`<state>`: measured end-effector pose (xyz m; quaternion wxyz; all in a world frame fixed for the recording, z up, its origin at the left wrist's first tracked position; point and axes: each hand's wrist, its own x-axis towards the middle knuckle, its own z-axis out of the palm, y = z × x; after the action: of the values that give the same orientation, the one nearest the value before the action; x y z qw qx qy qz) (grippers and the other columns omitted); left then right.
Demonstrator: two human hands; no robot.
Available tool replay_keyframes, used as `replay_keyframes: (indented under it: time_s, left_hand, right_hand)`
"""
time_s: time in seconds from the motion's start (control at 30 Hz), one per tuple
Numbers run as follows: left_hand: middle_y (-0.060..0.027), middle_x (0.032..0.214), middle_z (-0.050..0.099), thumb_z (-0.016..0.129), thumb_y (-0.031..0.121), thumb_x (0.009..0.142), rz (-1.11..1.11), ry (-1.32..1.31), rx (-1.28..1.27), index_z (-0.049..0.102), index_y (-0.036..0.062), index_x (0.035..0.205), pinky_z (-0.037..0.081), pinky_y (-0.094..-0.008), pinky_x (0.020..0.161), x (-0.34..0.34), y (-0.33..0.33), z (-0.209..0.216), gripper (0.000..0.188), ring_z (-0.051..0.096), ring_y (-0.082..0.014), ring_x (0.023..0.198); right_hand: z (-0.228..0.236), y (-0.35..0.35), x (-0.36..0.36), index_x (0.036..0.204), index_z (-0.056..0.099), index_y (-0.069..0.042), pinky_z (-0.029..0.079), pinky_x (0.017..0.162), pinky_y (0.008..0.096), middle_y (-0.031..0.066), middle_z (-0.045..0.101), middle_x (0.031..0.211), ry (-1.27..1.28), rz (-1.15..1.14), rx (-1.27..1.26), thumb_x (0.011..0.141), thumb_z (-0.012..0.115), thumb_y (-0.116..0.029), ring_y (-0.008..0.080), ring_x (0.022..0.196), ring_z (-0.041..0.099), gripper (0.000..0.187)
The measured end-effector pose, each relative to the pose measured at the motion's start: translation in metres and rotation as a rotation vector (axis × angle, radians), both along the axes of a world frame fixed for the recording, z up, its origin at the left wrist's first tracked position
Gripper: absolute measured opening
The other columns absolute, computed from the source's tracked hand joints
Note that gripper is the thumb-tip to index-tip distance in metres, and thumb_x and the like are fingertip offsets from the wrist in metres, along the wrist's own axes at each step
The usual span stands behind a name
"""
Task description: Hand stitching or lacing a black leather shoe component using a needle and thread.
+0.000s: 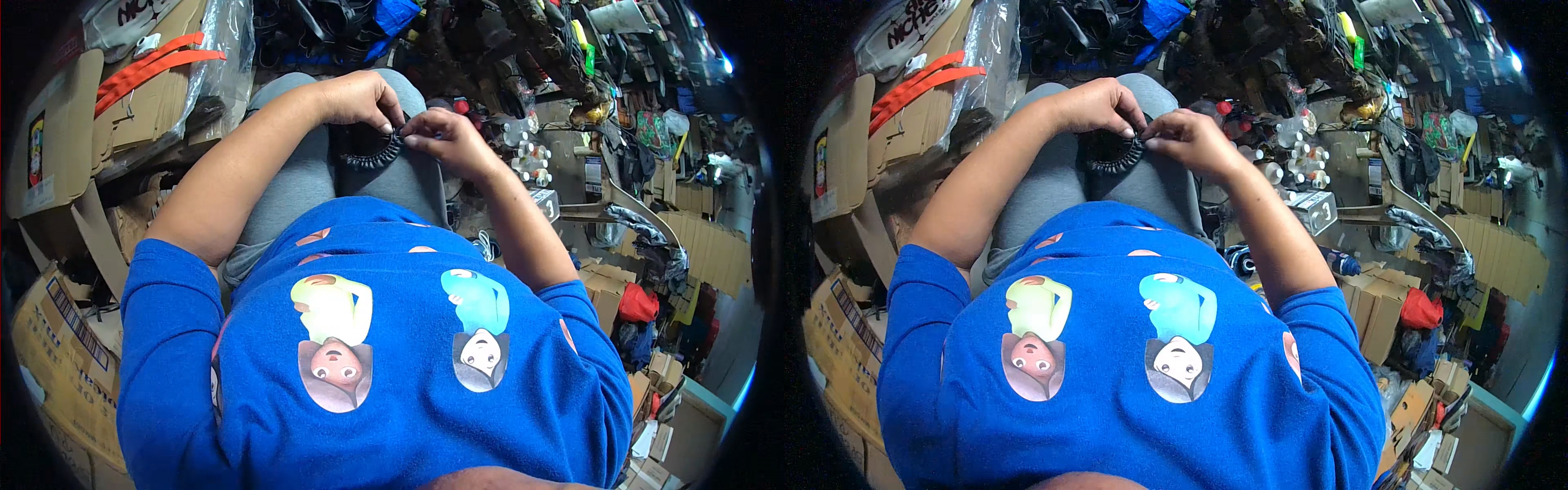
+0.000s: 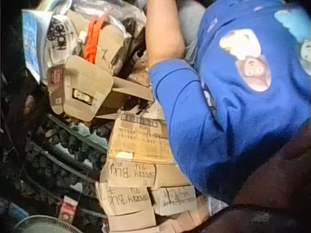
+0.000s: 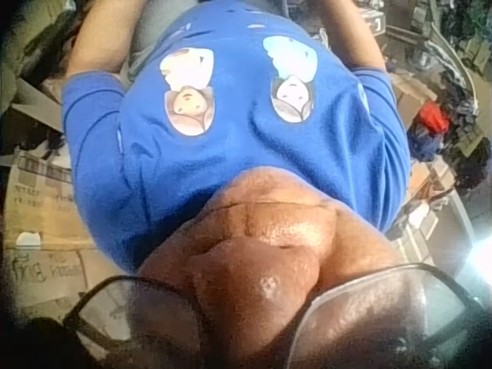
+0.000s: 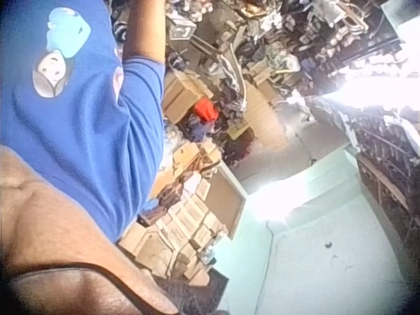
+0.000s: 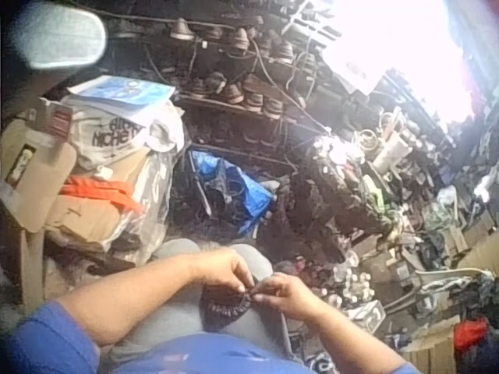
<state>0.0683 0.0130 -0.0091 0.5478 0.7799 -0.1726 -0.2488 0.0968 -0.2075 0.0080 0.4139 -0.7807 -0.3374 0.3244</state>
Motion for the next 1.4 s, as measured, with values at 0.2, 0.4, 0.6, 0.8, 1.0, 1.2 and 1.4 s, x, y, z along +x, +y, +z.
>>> replay_keyframes:
  time_s: [0.2,0.4,0.6,0.8,1.0,1.2,1.4]
  left_hand:
    - [-0.0074,0.09,0.059,0.058,-0.001,0.075,0.261,-0.354,0.145,0.066,0.0048,0.097,0.047,-0.028,0.074,-0.02,0.013,-0.003,0.024,0.057,-0.0156,0.079]
    - [-0.0063,0.094,0.047,0.048,-0.008,0.078,0.499,-0.345,0.127,0.063,0.0066,0.106,0.047,-0.0288,0.069,-0.073,0.023,0.016,0.035,0.051,-0.0156,0.074]
    - [-0.0047,0.069,0.057,0.065,0.003,0.073,0.632,-0.292,0.153,0.071,0.0087,0.082,0.046,-0.0326,0.071,-0.104,-0.002,0.02,0.012,0.057,-0.019,0.075]
    - [0.0008,0.071,0.058,0.072,0.017,0.068,0.613,-0.586,0.605,0.071,0.0166,0.078,0.034,-0.0347,0.077,-0.105,-0.013,0.004,0.01,0.054,-0.0188,0.081]
    - [-0.0006,0.076,0.061,0.07,0.015,0.071,0.638,-0.604,0.435,0.071,0.0145,0.079,0.036,-0.0335,0.076,-0.097,-0.012,0.007,0.008,0.057,-0.019,0.077]
    - [-0.0035,0.083,0.064,0.068,0.012,0.074,0.594,-0.512,0.376,0.071,0.0125,0.086,0.038,-0.0325,0.078,-0.099,-0.005,0.003,0.013,0.058,-0.0198,0.079]
    - [-0.0019,0.087,0.064,0.068,0.014,0.074,0.533,-0.544,0.558,0.07,0.0138,0.092,0.033,-0.0364,0.085,-0.107,-0.008,0.01,0.019,0.055,-0.0196,0.092]
  right_hand:
    - [0.015,0.006,-0.008,0.09,0.069,-0.011,0.048,0.066,0.0291,0.0054,0.058,0.079,-0.289,0.013,-0.047,0.075,0.072,-0.009,0.0158,0.073,0.06,0.016]
    - [0.019,-0.006,-0.017,0.099,0.07,-0.013,0.046,0.07,0.0311,0.0068,0.055,0.08,-0.193,-0.009,-0.064,0.077,0.067,-0.007,0.0193,0.076,0.056,0.023]
    - [0.008,-0.012,-0.037,0.107,0.067,-0.016,0.044,0.068,0.0339,0.009,0.05,0.078,-0.468,0.018,-0.094,0.078,0.063,-0.003,0.0236,0.074,0.053,0.032]
    - [0.005,-0.016,-0.035,0.113,0.066,-0.018,0.043,0.071,0.0296,0.0065,0.049,0.079,-0.44,0.019,-0.123,0.078,0.062,-0.001,0.0192,0.077,0.051,0.039]
    - [0.005,-0.02,-0.013,0.111,0.068,-0.021,0.041,0.075,0.0246,0.0032,0.05,0.08,-0.067,0.03,-0.04,0.077,0.057,0.003,0.0141,0.079,0.051,0.042]
    - [0.009,-0.021,-0.03,0.113,0.066,-0.026,0.035,0.086,0.0349,0.0013,0.052,0.08,-0.65,0.139,-0.178,0.076,0.062,-0.007,0.0188,0.084,0.051,0.041]
    - [0.005,-0.023,-0.041,0.115,0.064,-0.027,0.031,0.085,0.0372,0.0018,0.051,0.078,-0.697,0.086,-0.173,0.075,0.064,-0.009,0.0199,0.086,0.05,0.044]
